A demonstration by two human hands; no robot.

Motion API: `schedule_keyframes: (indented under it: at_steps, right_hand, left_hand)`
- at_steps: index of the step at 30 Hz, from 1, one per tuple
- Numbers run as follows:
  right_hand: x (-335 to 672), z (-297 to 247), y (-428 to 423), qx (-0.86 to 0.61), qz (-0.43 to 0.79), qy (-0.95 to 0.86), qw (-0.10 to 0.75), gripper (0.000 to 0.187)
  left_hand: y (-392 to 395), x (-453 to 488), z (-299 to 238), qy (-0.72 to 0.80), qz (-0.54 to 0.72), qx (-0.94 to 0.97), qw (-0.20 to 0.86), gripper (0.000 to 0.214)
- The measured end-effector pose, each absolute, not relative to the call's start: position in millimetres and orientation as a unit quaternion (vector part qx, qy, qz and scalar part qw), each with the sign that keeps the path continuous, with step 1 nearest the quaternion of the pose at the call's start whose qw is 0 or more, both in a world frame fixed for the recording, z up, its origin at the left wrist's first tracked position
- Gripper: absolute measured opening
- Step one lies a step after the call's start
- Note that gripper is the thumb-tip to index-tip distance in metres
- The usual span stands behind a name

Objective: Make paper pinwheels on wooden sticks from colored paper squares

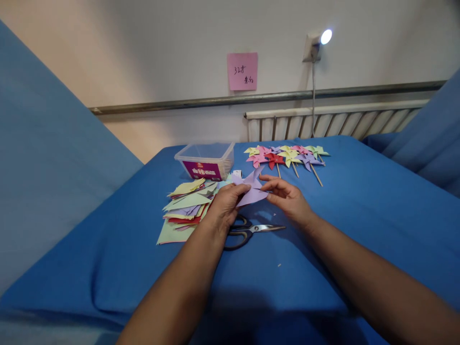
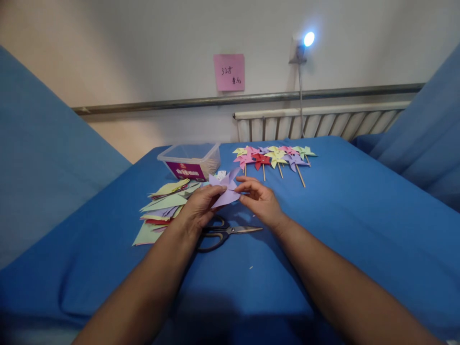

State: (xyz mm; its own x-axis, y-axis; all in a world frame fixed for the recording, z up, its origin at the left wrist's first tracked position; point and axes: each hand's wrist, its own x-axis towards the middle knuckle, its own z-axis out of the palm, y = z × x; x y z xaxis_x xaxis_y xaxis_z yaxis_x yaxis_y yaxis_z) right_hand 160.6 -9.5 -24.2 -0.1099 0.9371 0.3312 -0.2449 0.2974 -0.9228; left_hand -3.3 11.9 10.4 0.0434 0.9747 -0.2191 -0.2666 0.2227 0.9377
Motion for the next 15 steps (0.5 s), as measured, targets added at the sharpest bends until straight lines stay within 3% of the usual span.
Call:
schedule_keyframes:
  at_steps: [15]
  right_hand:
    - [161.7, -33.2, -1.0, -0.340, 0.430, -0.616, 0.566, 0.013]
  left_hand:
    - [11.8, 5.0, -2.4, 0.451, 0.469, 0.416, 0.635, 0.019]
